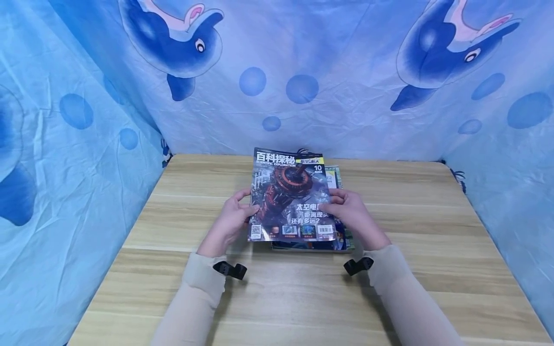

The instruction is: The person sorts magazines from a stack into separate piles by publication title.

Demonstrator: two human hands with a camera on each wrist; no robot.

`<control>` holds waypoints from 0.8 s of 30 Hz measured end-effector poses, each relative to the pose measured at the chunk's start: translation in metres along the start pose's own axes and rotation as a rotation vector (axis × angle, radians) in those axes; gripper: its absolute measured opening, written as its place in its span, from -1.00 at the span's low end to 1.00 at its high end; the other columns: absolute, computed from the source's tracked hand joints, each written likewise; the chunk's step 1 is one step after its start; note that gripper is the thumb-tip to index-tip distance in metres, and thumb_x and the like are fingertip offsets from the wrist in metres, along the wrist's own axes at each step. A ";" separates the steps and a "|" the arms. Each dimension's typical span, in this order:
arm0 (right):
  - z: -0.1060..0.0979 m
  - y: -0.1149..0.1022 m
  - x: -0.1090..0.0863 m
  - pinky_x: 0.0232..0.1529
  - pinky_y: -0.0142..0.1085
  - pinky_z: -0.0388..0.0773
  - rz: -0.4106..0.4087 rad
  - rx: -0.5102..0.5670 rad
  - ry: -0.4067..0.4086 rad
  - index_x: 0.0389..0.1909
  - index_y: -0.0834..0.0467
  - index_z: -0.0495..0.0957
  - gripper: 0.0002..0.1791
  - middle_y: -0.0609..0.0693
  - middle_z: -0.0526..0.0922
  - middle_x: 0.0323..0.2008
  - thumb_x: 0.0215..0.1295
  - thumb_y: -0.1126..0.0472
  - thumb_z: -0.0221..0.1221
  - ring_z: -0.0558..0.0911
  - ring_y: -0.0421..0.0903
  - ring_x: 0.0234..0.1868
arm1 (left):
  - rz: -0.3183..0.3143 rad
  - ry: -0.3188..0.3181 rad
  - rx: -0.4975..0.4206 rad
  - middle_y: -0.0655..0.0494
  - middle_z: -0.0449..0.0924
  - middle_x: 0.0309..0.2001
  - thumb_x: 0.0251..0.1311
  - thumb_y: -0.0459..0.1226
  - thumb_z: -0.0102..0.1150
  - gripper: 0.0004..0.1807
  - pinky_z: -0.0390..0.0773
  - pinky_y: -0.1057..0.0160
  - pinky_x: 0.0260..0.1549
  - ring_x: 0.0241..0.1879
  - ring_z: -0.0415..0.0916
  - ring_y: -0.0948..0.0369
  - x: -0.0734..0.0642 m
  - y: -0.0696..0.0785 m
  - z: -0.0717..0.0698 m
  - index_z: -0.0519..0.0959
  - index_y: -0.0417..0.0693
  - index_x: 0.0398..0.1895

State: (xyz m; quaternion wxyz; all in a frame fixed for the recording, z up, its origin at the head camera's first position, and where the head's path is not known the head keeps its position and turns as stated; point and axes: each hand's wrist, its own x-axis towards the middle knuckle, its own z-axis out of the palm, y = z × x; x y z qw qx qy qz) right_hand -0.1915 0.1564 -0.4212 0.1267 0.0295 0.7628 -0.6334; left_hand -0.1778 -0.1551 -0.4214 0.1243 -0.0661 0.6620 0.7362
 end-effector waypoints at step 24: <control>0.100 -0.024 0.041 -0.04 -0.16 0.61 -0.038 -0.141 -0.021 0.39 0.23 0.40 -0.25 0.03 0.61 -0.07 0.22 0.16 0.46 0.58 -0.05 -0.07 | -0.041 0.130 0.126 -0.16 0.70 -0.15 0.45 -0.46 0.06 -0.29 0.72 0.11 -0.27 -0.33 0.71 0.14 0.003 0.010 -0.099 0.05 -0.27 0.58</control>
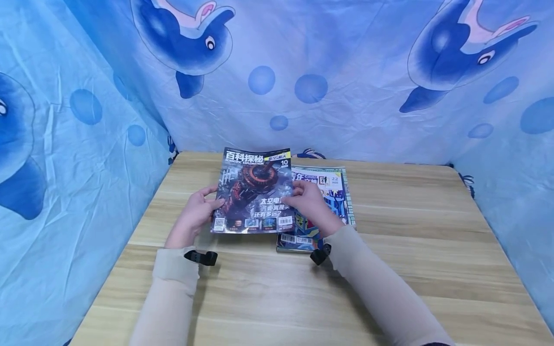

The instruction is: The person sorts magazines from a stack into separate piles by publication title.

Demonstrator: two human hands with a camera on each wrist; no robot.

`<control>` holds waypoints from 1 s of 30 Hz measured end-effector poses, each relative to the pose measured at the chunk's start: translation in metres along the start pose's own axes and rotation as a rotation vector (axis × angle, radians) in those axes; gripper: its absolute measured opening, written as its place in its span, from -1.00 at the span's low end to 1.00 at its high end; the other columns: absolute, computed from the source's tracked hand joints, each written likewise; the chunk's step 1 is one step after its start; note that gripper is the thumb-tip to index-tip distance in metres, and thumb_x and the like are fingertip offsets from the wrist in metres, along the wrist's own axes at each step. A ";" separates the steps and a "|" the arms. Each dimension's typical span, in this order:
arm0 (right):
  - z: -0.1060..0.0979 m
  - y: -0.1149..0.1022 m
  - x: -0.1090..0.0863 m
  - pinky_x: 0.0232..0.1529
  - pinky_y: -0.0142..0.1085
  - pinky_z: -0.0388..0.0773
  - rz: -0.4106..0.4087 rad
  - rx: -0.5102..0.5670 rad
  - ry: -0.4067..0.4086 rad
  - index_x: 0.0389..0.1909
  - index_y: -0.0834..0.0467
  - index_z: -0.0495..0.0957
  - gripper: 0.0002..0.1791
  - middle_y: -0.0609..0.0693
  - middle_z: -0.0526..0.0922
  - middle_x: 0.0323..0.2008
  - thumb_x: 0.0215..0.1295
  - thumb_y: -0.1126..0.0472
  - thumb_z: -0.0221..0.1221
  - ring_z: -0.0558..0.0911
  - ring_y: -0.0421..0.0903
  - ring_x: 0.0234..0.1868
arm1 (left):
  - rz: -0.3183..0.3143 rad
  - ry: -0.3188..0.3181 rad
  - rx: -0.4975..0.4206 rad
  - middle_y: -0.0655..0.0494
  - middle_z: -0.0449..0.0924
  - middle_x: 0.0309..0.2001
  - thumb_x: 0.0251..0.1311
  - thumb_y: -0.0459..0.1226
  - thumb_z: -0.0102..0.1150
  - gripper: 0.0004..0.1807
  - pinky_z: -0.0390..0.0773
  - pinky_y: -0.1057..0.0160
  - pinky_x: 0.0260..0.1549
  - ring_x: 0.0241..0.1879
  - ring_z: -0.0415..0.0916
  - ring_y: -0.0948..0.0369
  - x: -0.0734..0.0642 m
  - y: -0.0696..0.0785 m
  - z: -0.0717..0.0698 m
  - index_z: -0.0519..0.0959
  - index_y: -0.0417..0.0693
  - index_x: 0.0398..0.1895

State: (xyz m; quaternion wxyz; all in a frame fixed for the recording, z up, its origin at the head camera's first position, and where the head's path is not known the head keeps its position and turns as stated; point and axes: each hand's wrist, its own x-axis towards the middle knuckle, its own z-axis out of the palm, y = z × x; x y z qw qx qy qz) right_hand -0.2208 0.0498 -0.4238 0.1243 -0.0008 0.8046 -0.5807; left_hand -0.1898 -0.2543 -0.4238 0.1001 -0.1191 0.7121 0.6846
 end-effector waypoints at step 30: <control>0.078 -0.025 0.050 -0.15 -0.23 0.64 -0.061 -0.202 0.031 0.25 0.34 0.49 -0.36 0.04 0.63 -0.20 0.20 0.21 0.47 0.61 -0.06 -0.16 | -0.059 0.235 0.205 -0.22 0.51 0.08 0.52 -0.33 0.03 -0.41 0.68 0.18 -0.27 -0.26 0.63 0.15 0.025 -0.001 -0.052 0.21 -0.13 0.56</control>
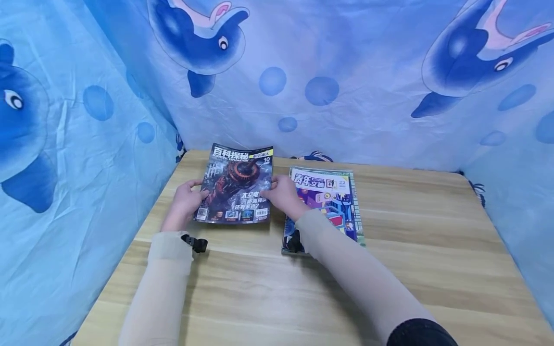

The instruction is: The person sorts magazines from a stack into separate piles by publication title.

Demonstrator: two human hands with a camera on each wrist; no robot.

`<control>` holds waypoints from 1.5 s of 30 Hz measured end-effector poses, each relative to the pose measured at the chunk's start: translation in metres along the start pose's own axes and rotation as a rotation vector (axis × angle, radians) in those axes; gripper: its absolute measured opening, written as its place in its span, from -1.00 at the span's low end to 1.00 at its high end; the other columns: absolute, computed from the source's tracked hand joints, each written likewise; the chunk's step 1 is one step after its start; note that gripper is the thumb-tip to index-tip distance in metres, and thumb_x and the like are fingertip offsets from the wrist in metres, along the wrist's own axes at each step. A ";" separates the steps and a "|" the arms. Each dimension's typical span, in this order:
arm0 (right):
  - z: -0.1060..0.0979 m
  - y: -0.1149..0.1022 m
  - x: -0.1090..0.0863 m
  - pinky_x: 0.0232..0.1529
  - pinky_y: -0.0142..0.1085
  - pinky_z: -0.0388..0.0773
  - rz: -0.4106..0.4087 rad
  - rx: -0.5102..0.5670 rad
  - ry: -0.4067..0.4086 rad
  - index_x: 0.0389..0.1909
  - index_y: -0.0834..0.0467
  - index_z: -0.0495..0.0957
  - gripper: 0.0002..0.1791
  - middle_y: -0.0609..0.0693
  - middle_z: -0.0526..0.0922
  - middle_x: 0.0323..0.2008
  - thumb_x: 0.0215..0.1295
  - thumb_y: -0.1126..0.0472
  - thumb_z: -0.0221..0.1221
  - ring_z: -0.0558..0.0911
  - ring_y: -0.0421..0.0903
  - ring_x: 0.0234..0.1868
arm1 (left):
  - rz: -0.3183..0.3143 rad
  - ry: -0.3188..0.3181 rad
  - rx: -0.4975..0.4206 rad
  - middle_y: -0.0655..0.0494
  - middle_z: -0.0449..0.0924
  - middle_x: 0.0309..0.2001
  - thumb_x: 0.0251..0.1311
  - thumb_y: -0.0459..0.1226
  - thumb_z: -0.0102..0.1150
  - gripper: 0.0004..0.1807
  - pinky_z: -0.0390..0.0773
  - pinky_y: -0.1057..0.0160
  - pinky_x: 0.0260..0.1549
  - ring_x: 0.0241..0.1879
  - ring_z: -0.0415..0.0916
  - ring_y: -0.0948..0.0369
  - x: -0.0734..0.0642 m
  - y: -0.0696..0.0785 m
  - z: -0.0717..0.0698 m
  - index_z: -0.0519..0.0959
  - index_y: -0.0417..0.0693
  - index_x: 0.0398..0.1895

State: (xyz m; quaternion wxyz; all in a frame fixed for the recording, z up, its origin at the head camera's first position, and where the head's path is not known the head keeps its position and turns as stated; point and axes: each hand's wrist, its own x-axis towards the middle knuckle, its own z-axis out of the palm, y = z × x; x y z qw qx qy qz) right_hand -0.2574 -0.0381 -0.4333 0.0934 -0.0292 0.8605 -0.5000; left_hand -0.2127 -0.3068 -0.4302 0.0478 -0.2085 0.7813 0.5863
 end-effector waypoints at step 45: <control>0.022 0.005 0.037 -0.29 -0.21 0.58 0.114 -0.120 -0.094 -0.24 0.23 0.57 -0.64 0.05 0.63 -0.29 0.05 0.21 0.53 0.60 -0.03 -0.29 | 0.141 0.249 0.482 -0.28 0.61 0.01 0.44 -0.22 0.13 -0.67 0.53 -0.09 -0.07 -0.06 0.53 -0.14 0.038 -0.008 0.002 0.64 -0.31 0.05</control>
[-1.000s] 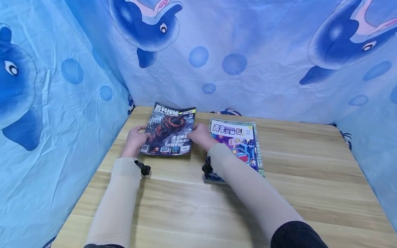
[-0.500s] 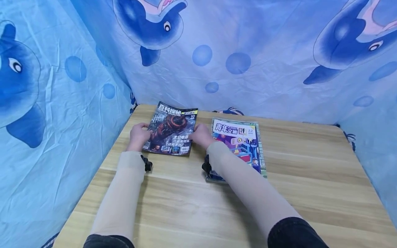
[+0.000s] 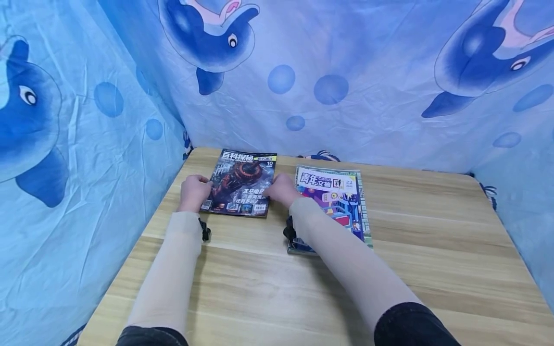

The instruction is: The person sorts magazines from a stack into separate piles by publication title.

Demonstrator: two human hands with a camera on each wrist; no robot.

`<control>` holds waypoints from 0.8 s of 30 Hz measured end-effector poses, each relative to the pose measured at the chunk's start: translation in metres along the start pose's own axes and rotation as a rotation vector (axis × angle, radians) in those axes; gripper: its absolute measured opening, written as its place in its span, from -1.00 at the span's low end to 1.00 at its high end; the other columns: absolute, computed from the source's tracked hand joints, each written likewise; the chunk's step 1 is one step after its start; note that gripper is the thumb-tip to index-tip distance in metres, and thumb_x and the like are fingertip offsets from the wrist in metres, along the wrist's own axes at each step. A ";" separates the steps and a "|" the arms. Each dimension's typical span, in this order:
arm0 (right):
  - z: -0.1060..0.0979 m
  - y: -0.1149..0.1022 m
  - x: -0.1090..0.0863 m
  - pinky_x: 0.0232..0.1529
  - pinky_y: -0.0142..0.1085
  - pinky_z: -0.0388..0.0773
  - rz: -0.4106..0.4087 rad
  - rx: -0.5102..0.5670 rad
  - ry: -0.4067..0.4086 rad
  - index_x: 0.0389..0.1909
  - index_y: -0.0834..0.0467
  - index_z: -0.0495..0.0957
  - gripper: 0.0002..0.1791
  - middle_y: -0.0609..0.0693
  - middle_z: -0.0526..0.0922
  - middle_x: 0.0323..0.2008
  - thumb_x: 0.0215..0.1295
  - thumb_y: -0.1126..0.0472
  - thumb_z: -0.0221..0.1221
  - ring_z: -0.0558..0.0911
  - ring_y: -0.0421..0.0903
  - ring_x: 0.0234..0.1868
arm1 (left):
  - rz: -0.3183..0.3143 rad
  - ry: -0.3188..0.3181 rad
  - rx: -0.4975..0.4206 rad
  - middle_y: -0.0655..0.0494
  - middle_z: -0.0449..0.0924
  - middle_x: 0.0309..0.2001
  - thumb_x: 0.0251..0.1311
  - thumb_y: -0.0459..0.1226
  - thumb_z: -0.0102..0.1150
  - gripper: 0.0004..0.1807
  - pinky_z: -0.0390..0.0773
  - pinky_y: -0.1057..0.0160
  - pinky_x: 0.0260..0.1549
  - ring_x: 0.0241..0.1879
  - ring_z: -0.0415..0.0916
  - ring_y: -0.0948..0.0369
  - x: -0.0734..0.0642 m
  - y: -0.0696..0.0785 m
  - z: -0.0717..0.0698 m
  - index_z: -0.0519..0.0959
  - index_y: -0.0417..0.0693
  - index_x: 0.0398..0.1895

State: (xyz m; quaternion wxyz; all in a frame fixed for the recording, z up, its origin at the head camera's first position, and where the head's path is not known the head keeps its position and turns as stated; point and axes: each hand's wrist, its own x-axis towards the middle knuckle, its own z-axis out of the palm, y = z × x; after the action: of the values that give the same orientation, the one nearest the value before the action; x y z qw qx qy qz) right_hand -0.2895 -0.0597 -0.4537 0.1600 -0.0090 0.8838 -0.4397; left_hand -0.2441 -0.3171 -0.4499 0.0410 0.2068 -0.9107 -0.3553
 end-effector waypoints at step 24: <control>-0.049 -0.002 -0.057 0.01 -0.14 0.61 -0.120 0.107 -0.007 0.34 0.25 0.47 -0.25 0.06 0.64 0.01 0.18 0.04 0.48 0.61 -0.01 0.00 | 0.128 -0.009 -0.228 -0.30 0.56 0.13 0.50 -0.14 0.00 -0.43 0.51 -0.08 0.10 0.08 0.53 -0.14 -0.056 0.056 -0.002 0.37 -0.40 0.38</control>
State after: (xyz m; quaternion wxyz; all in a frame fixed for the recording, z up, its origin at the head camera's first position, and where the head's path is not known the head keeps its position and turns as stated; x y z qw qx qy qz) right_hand -0.2501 -0.0144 -0.4091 0.1369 -0.0551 0.8563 -0.4950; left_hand -0.2118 -0.2584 -0.4068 0.0828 0.1407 -0.8758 -0.4542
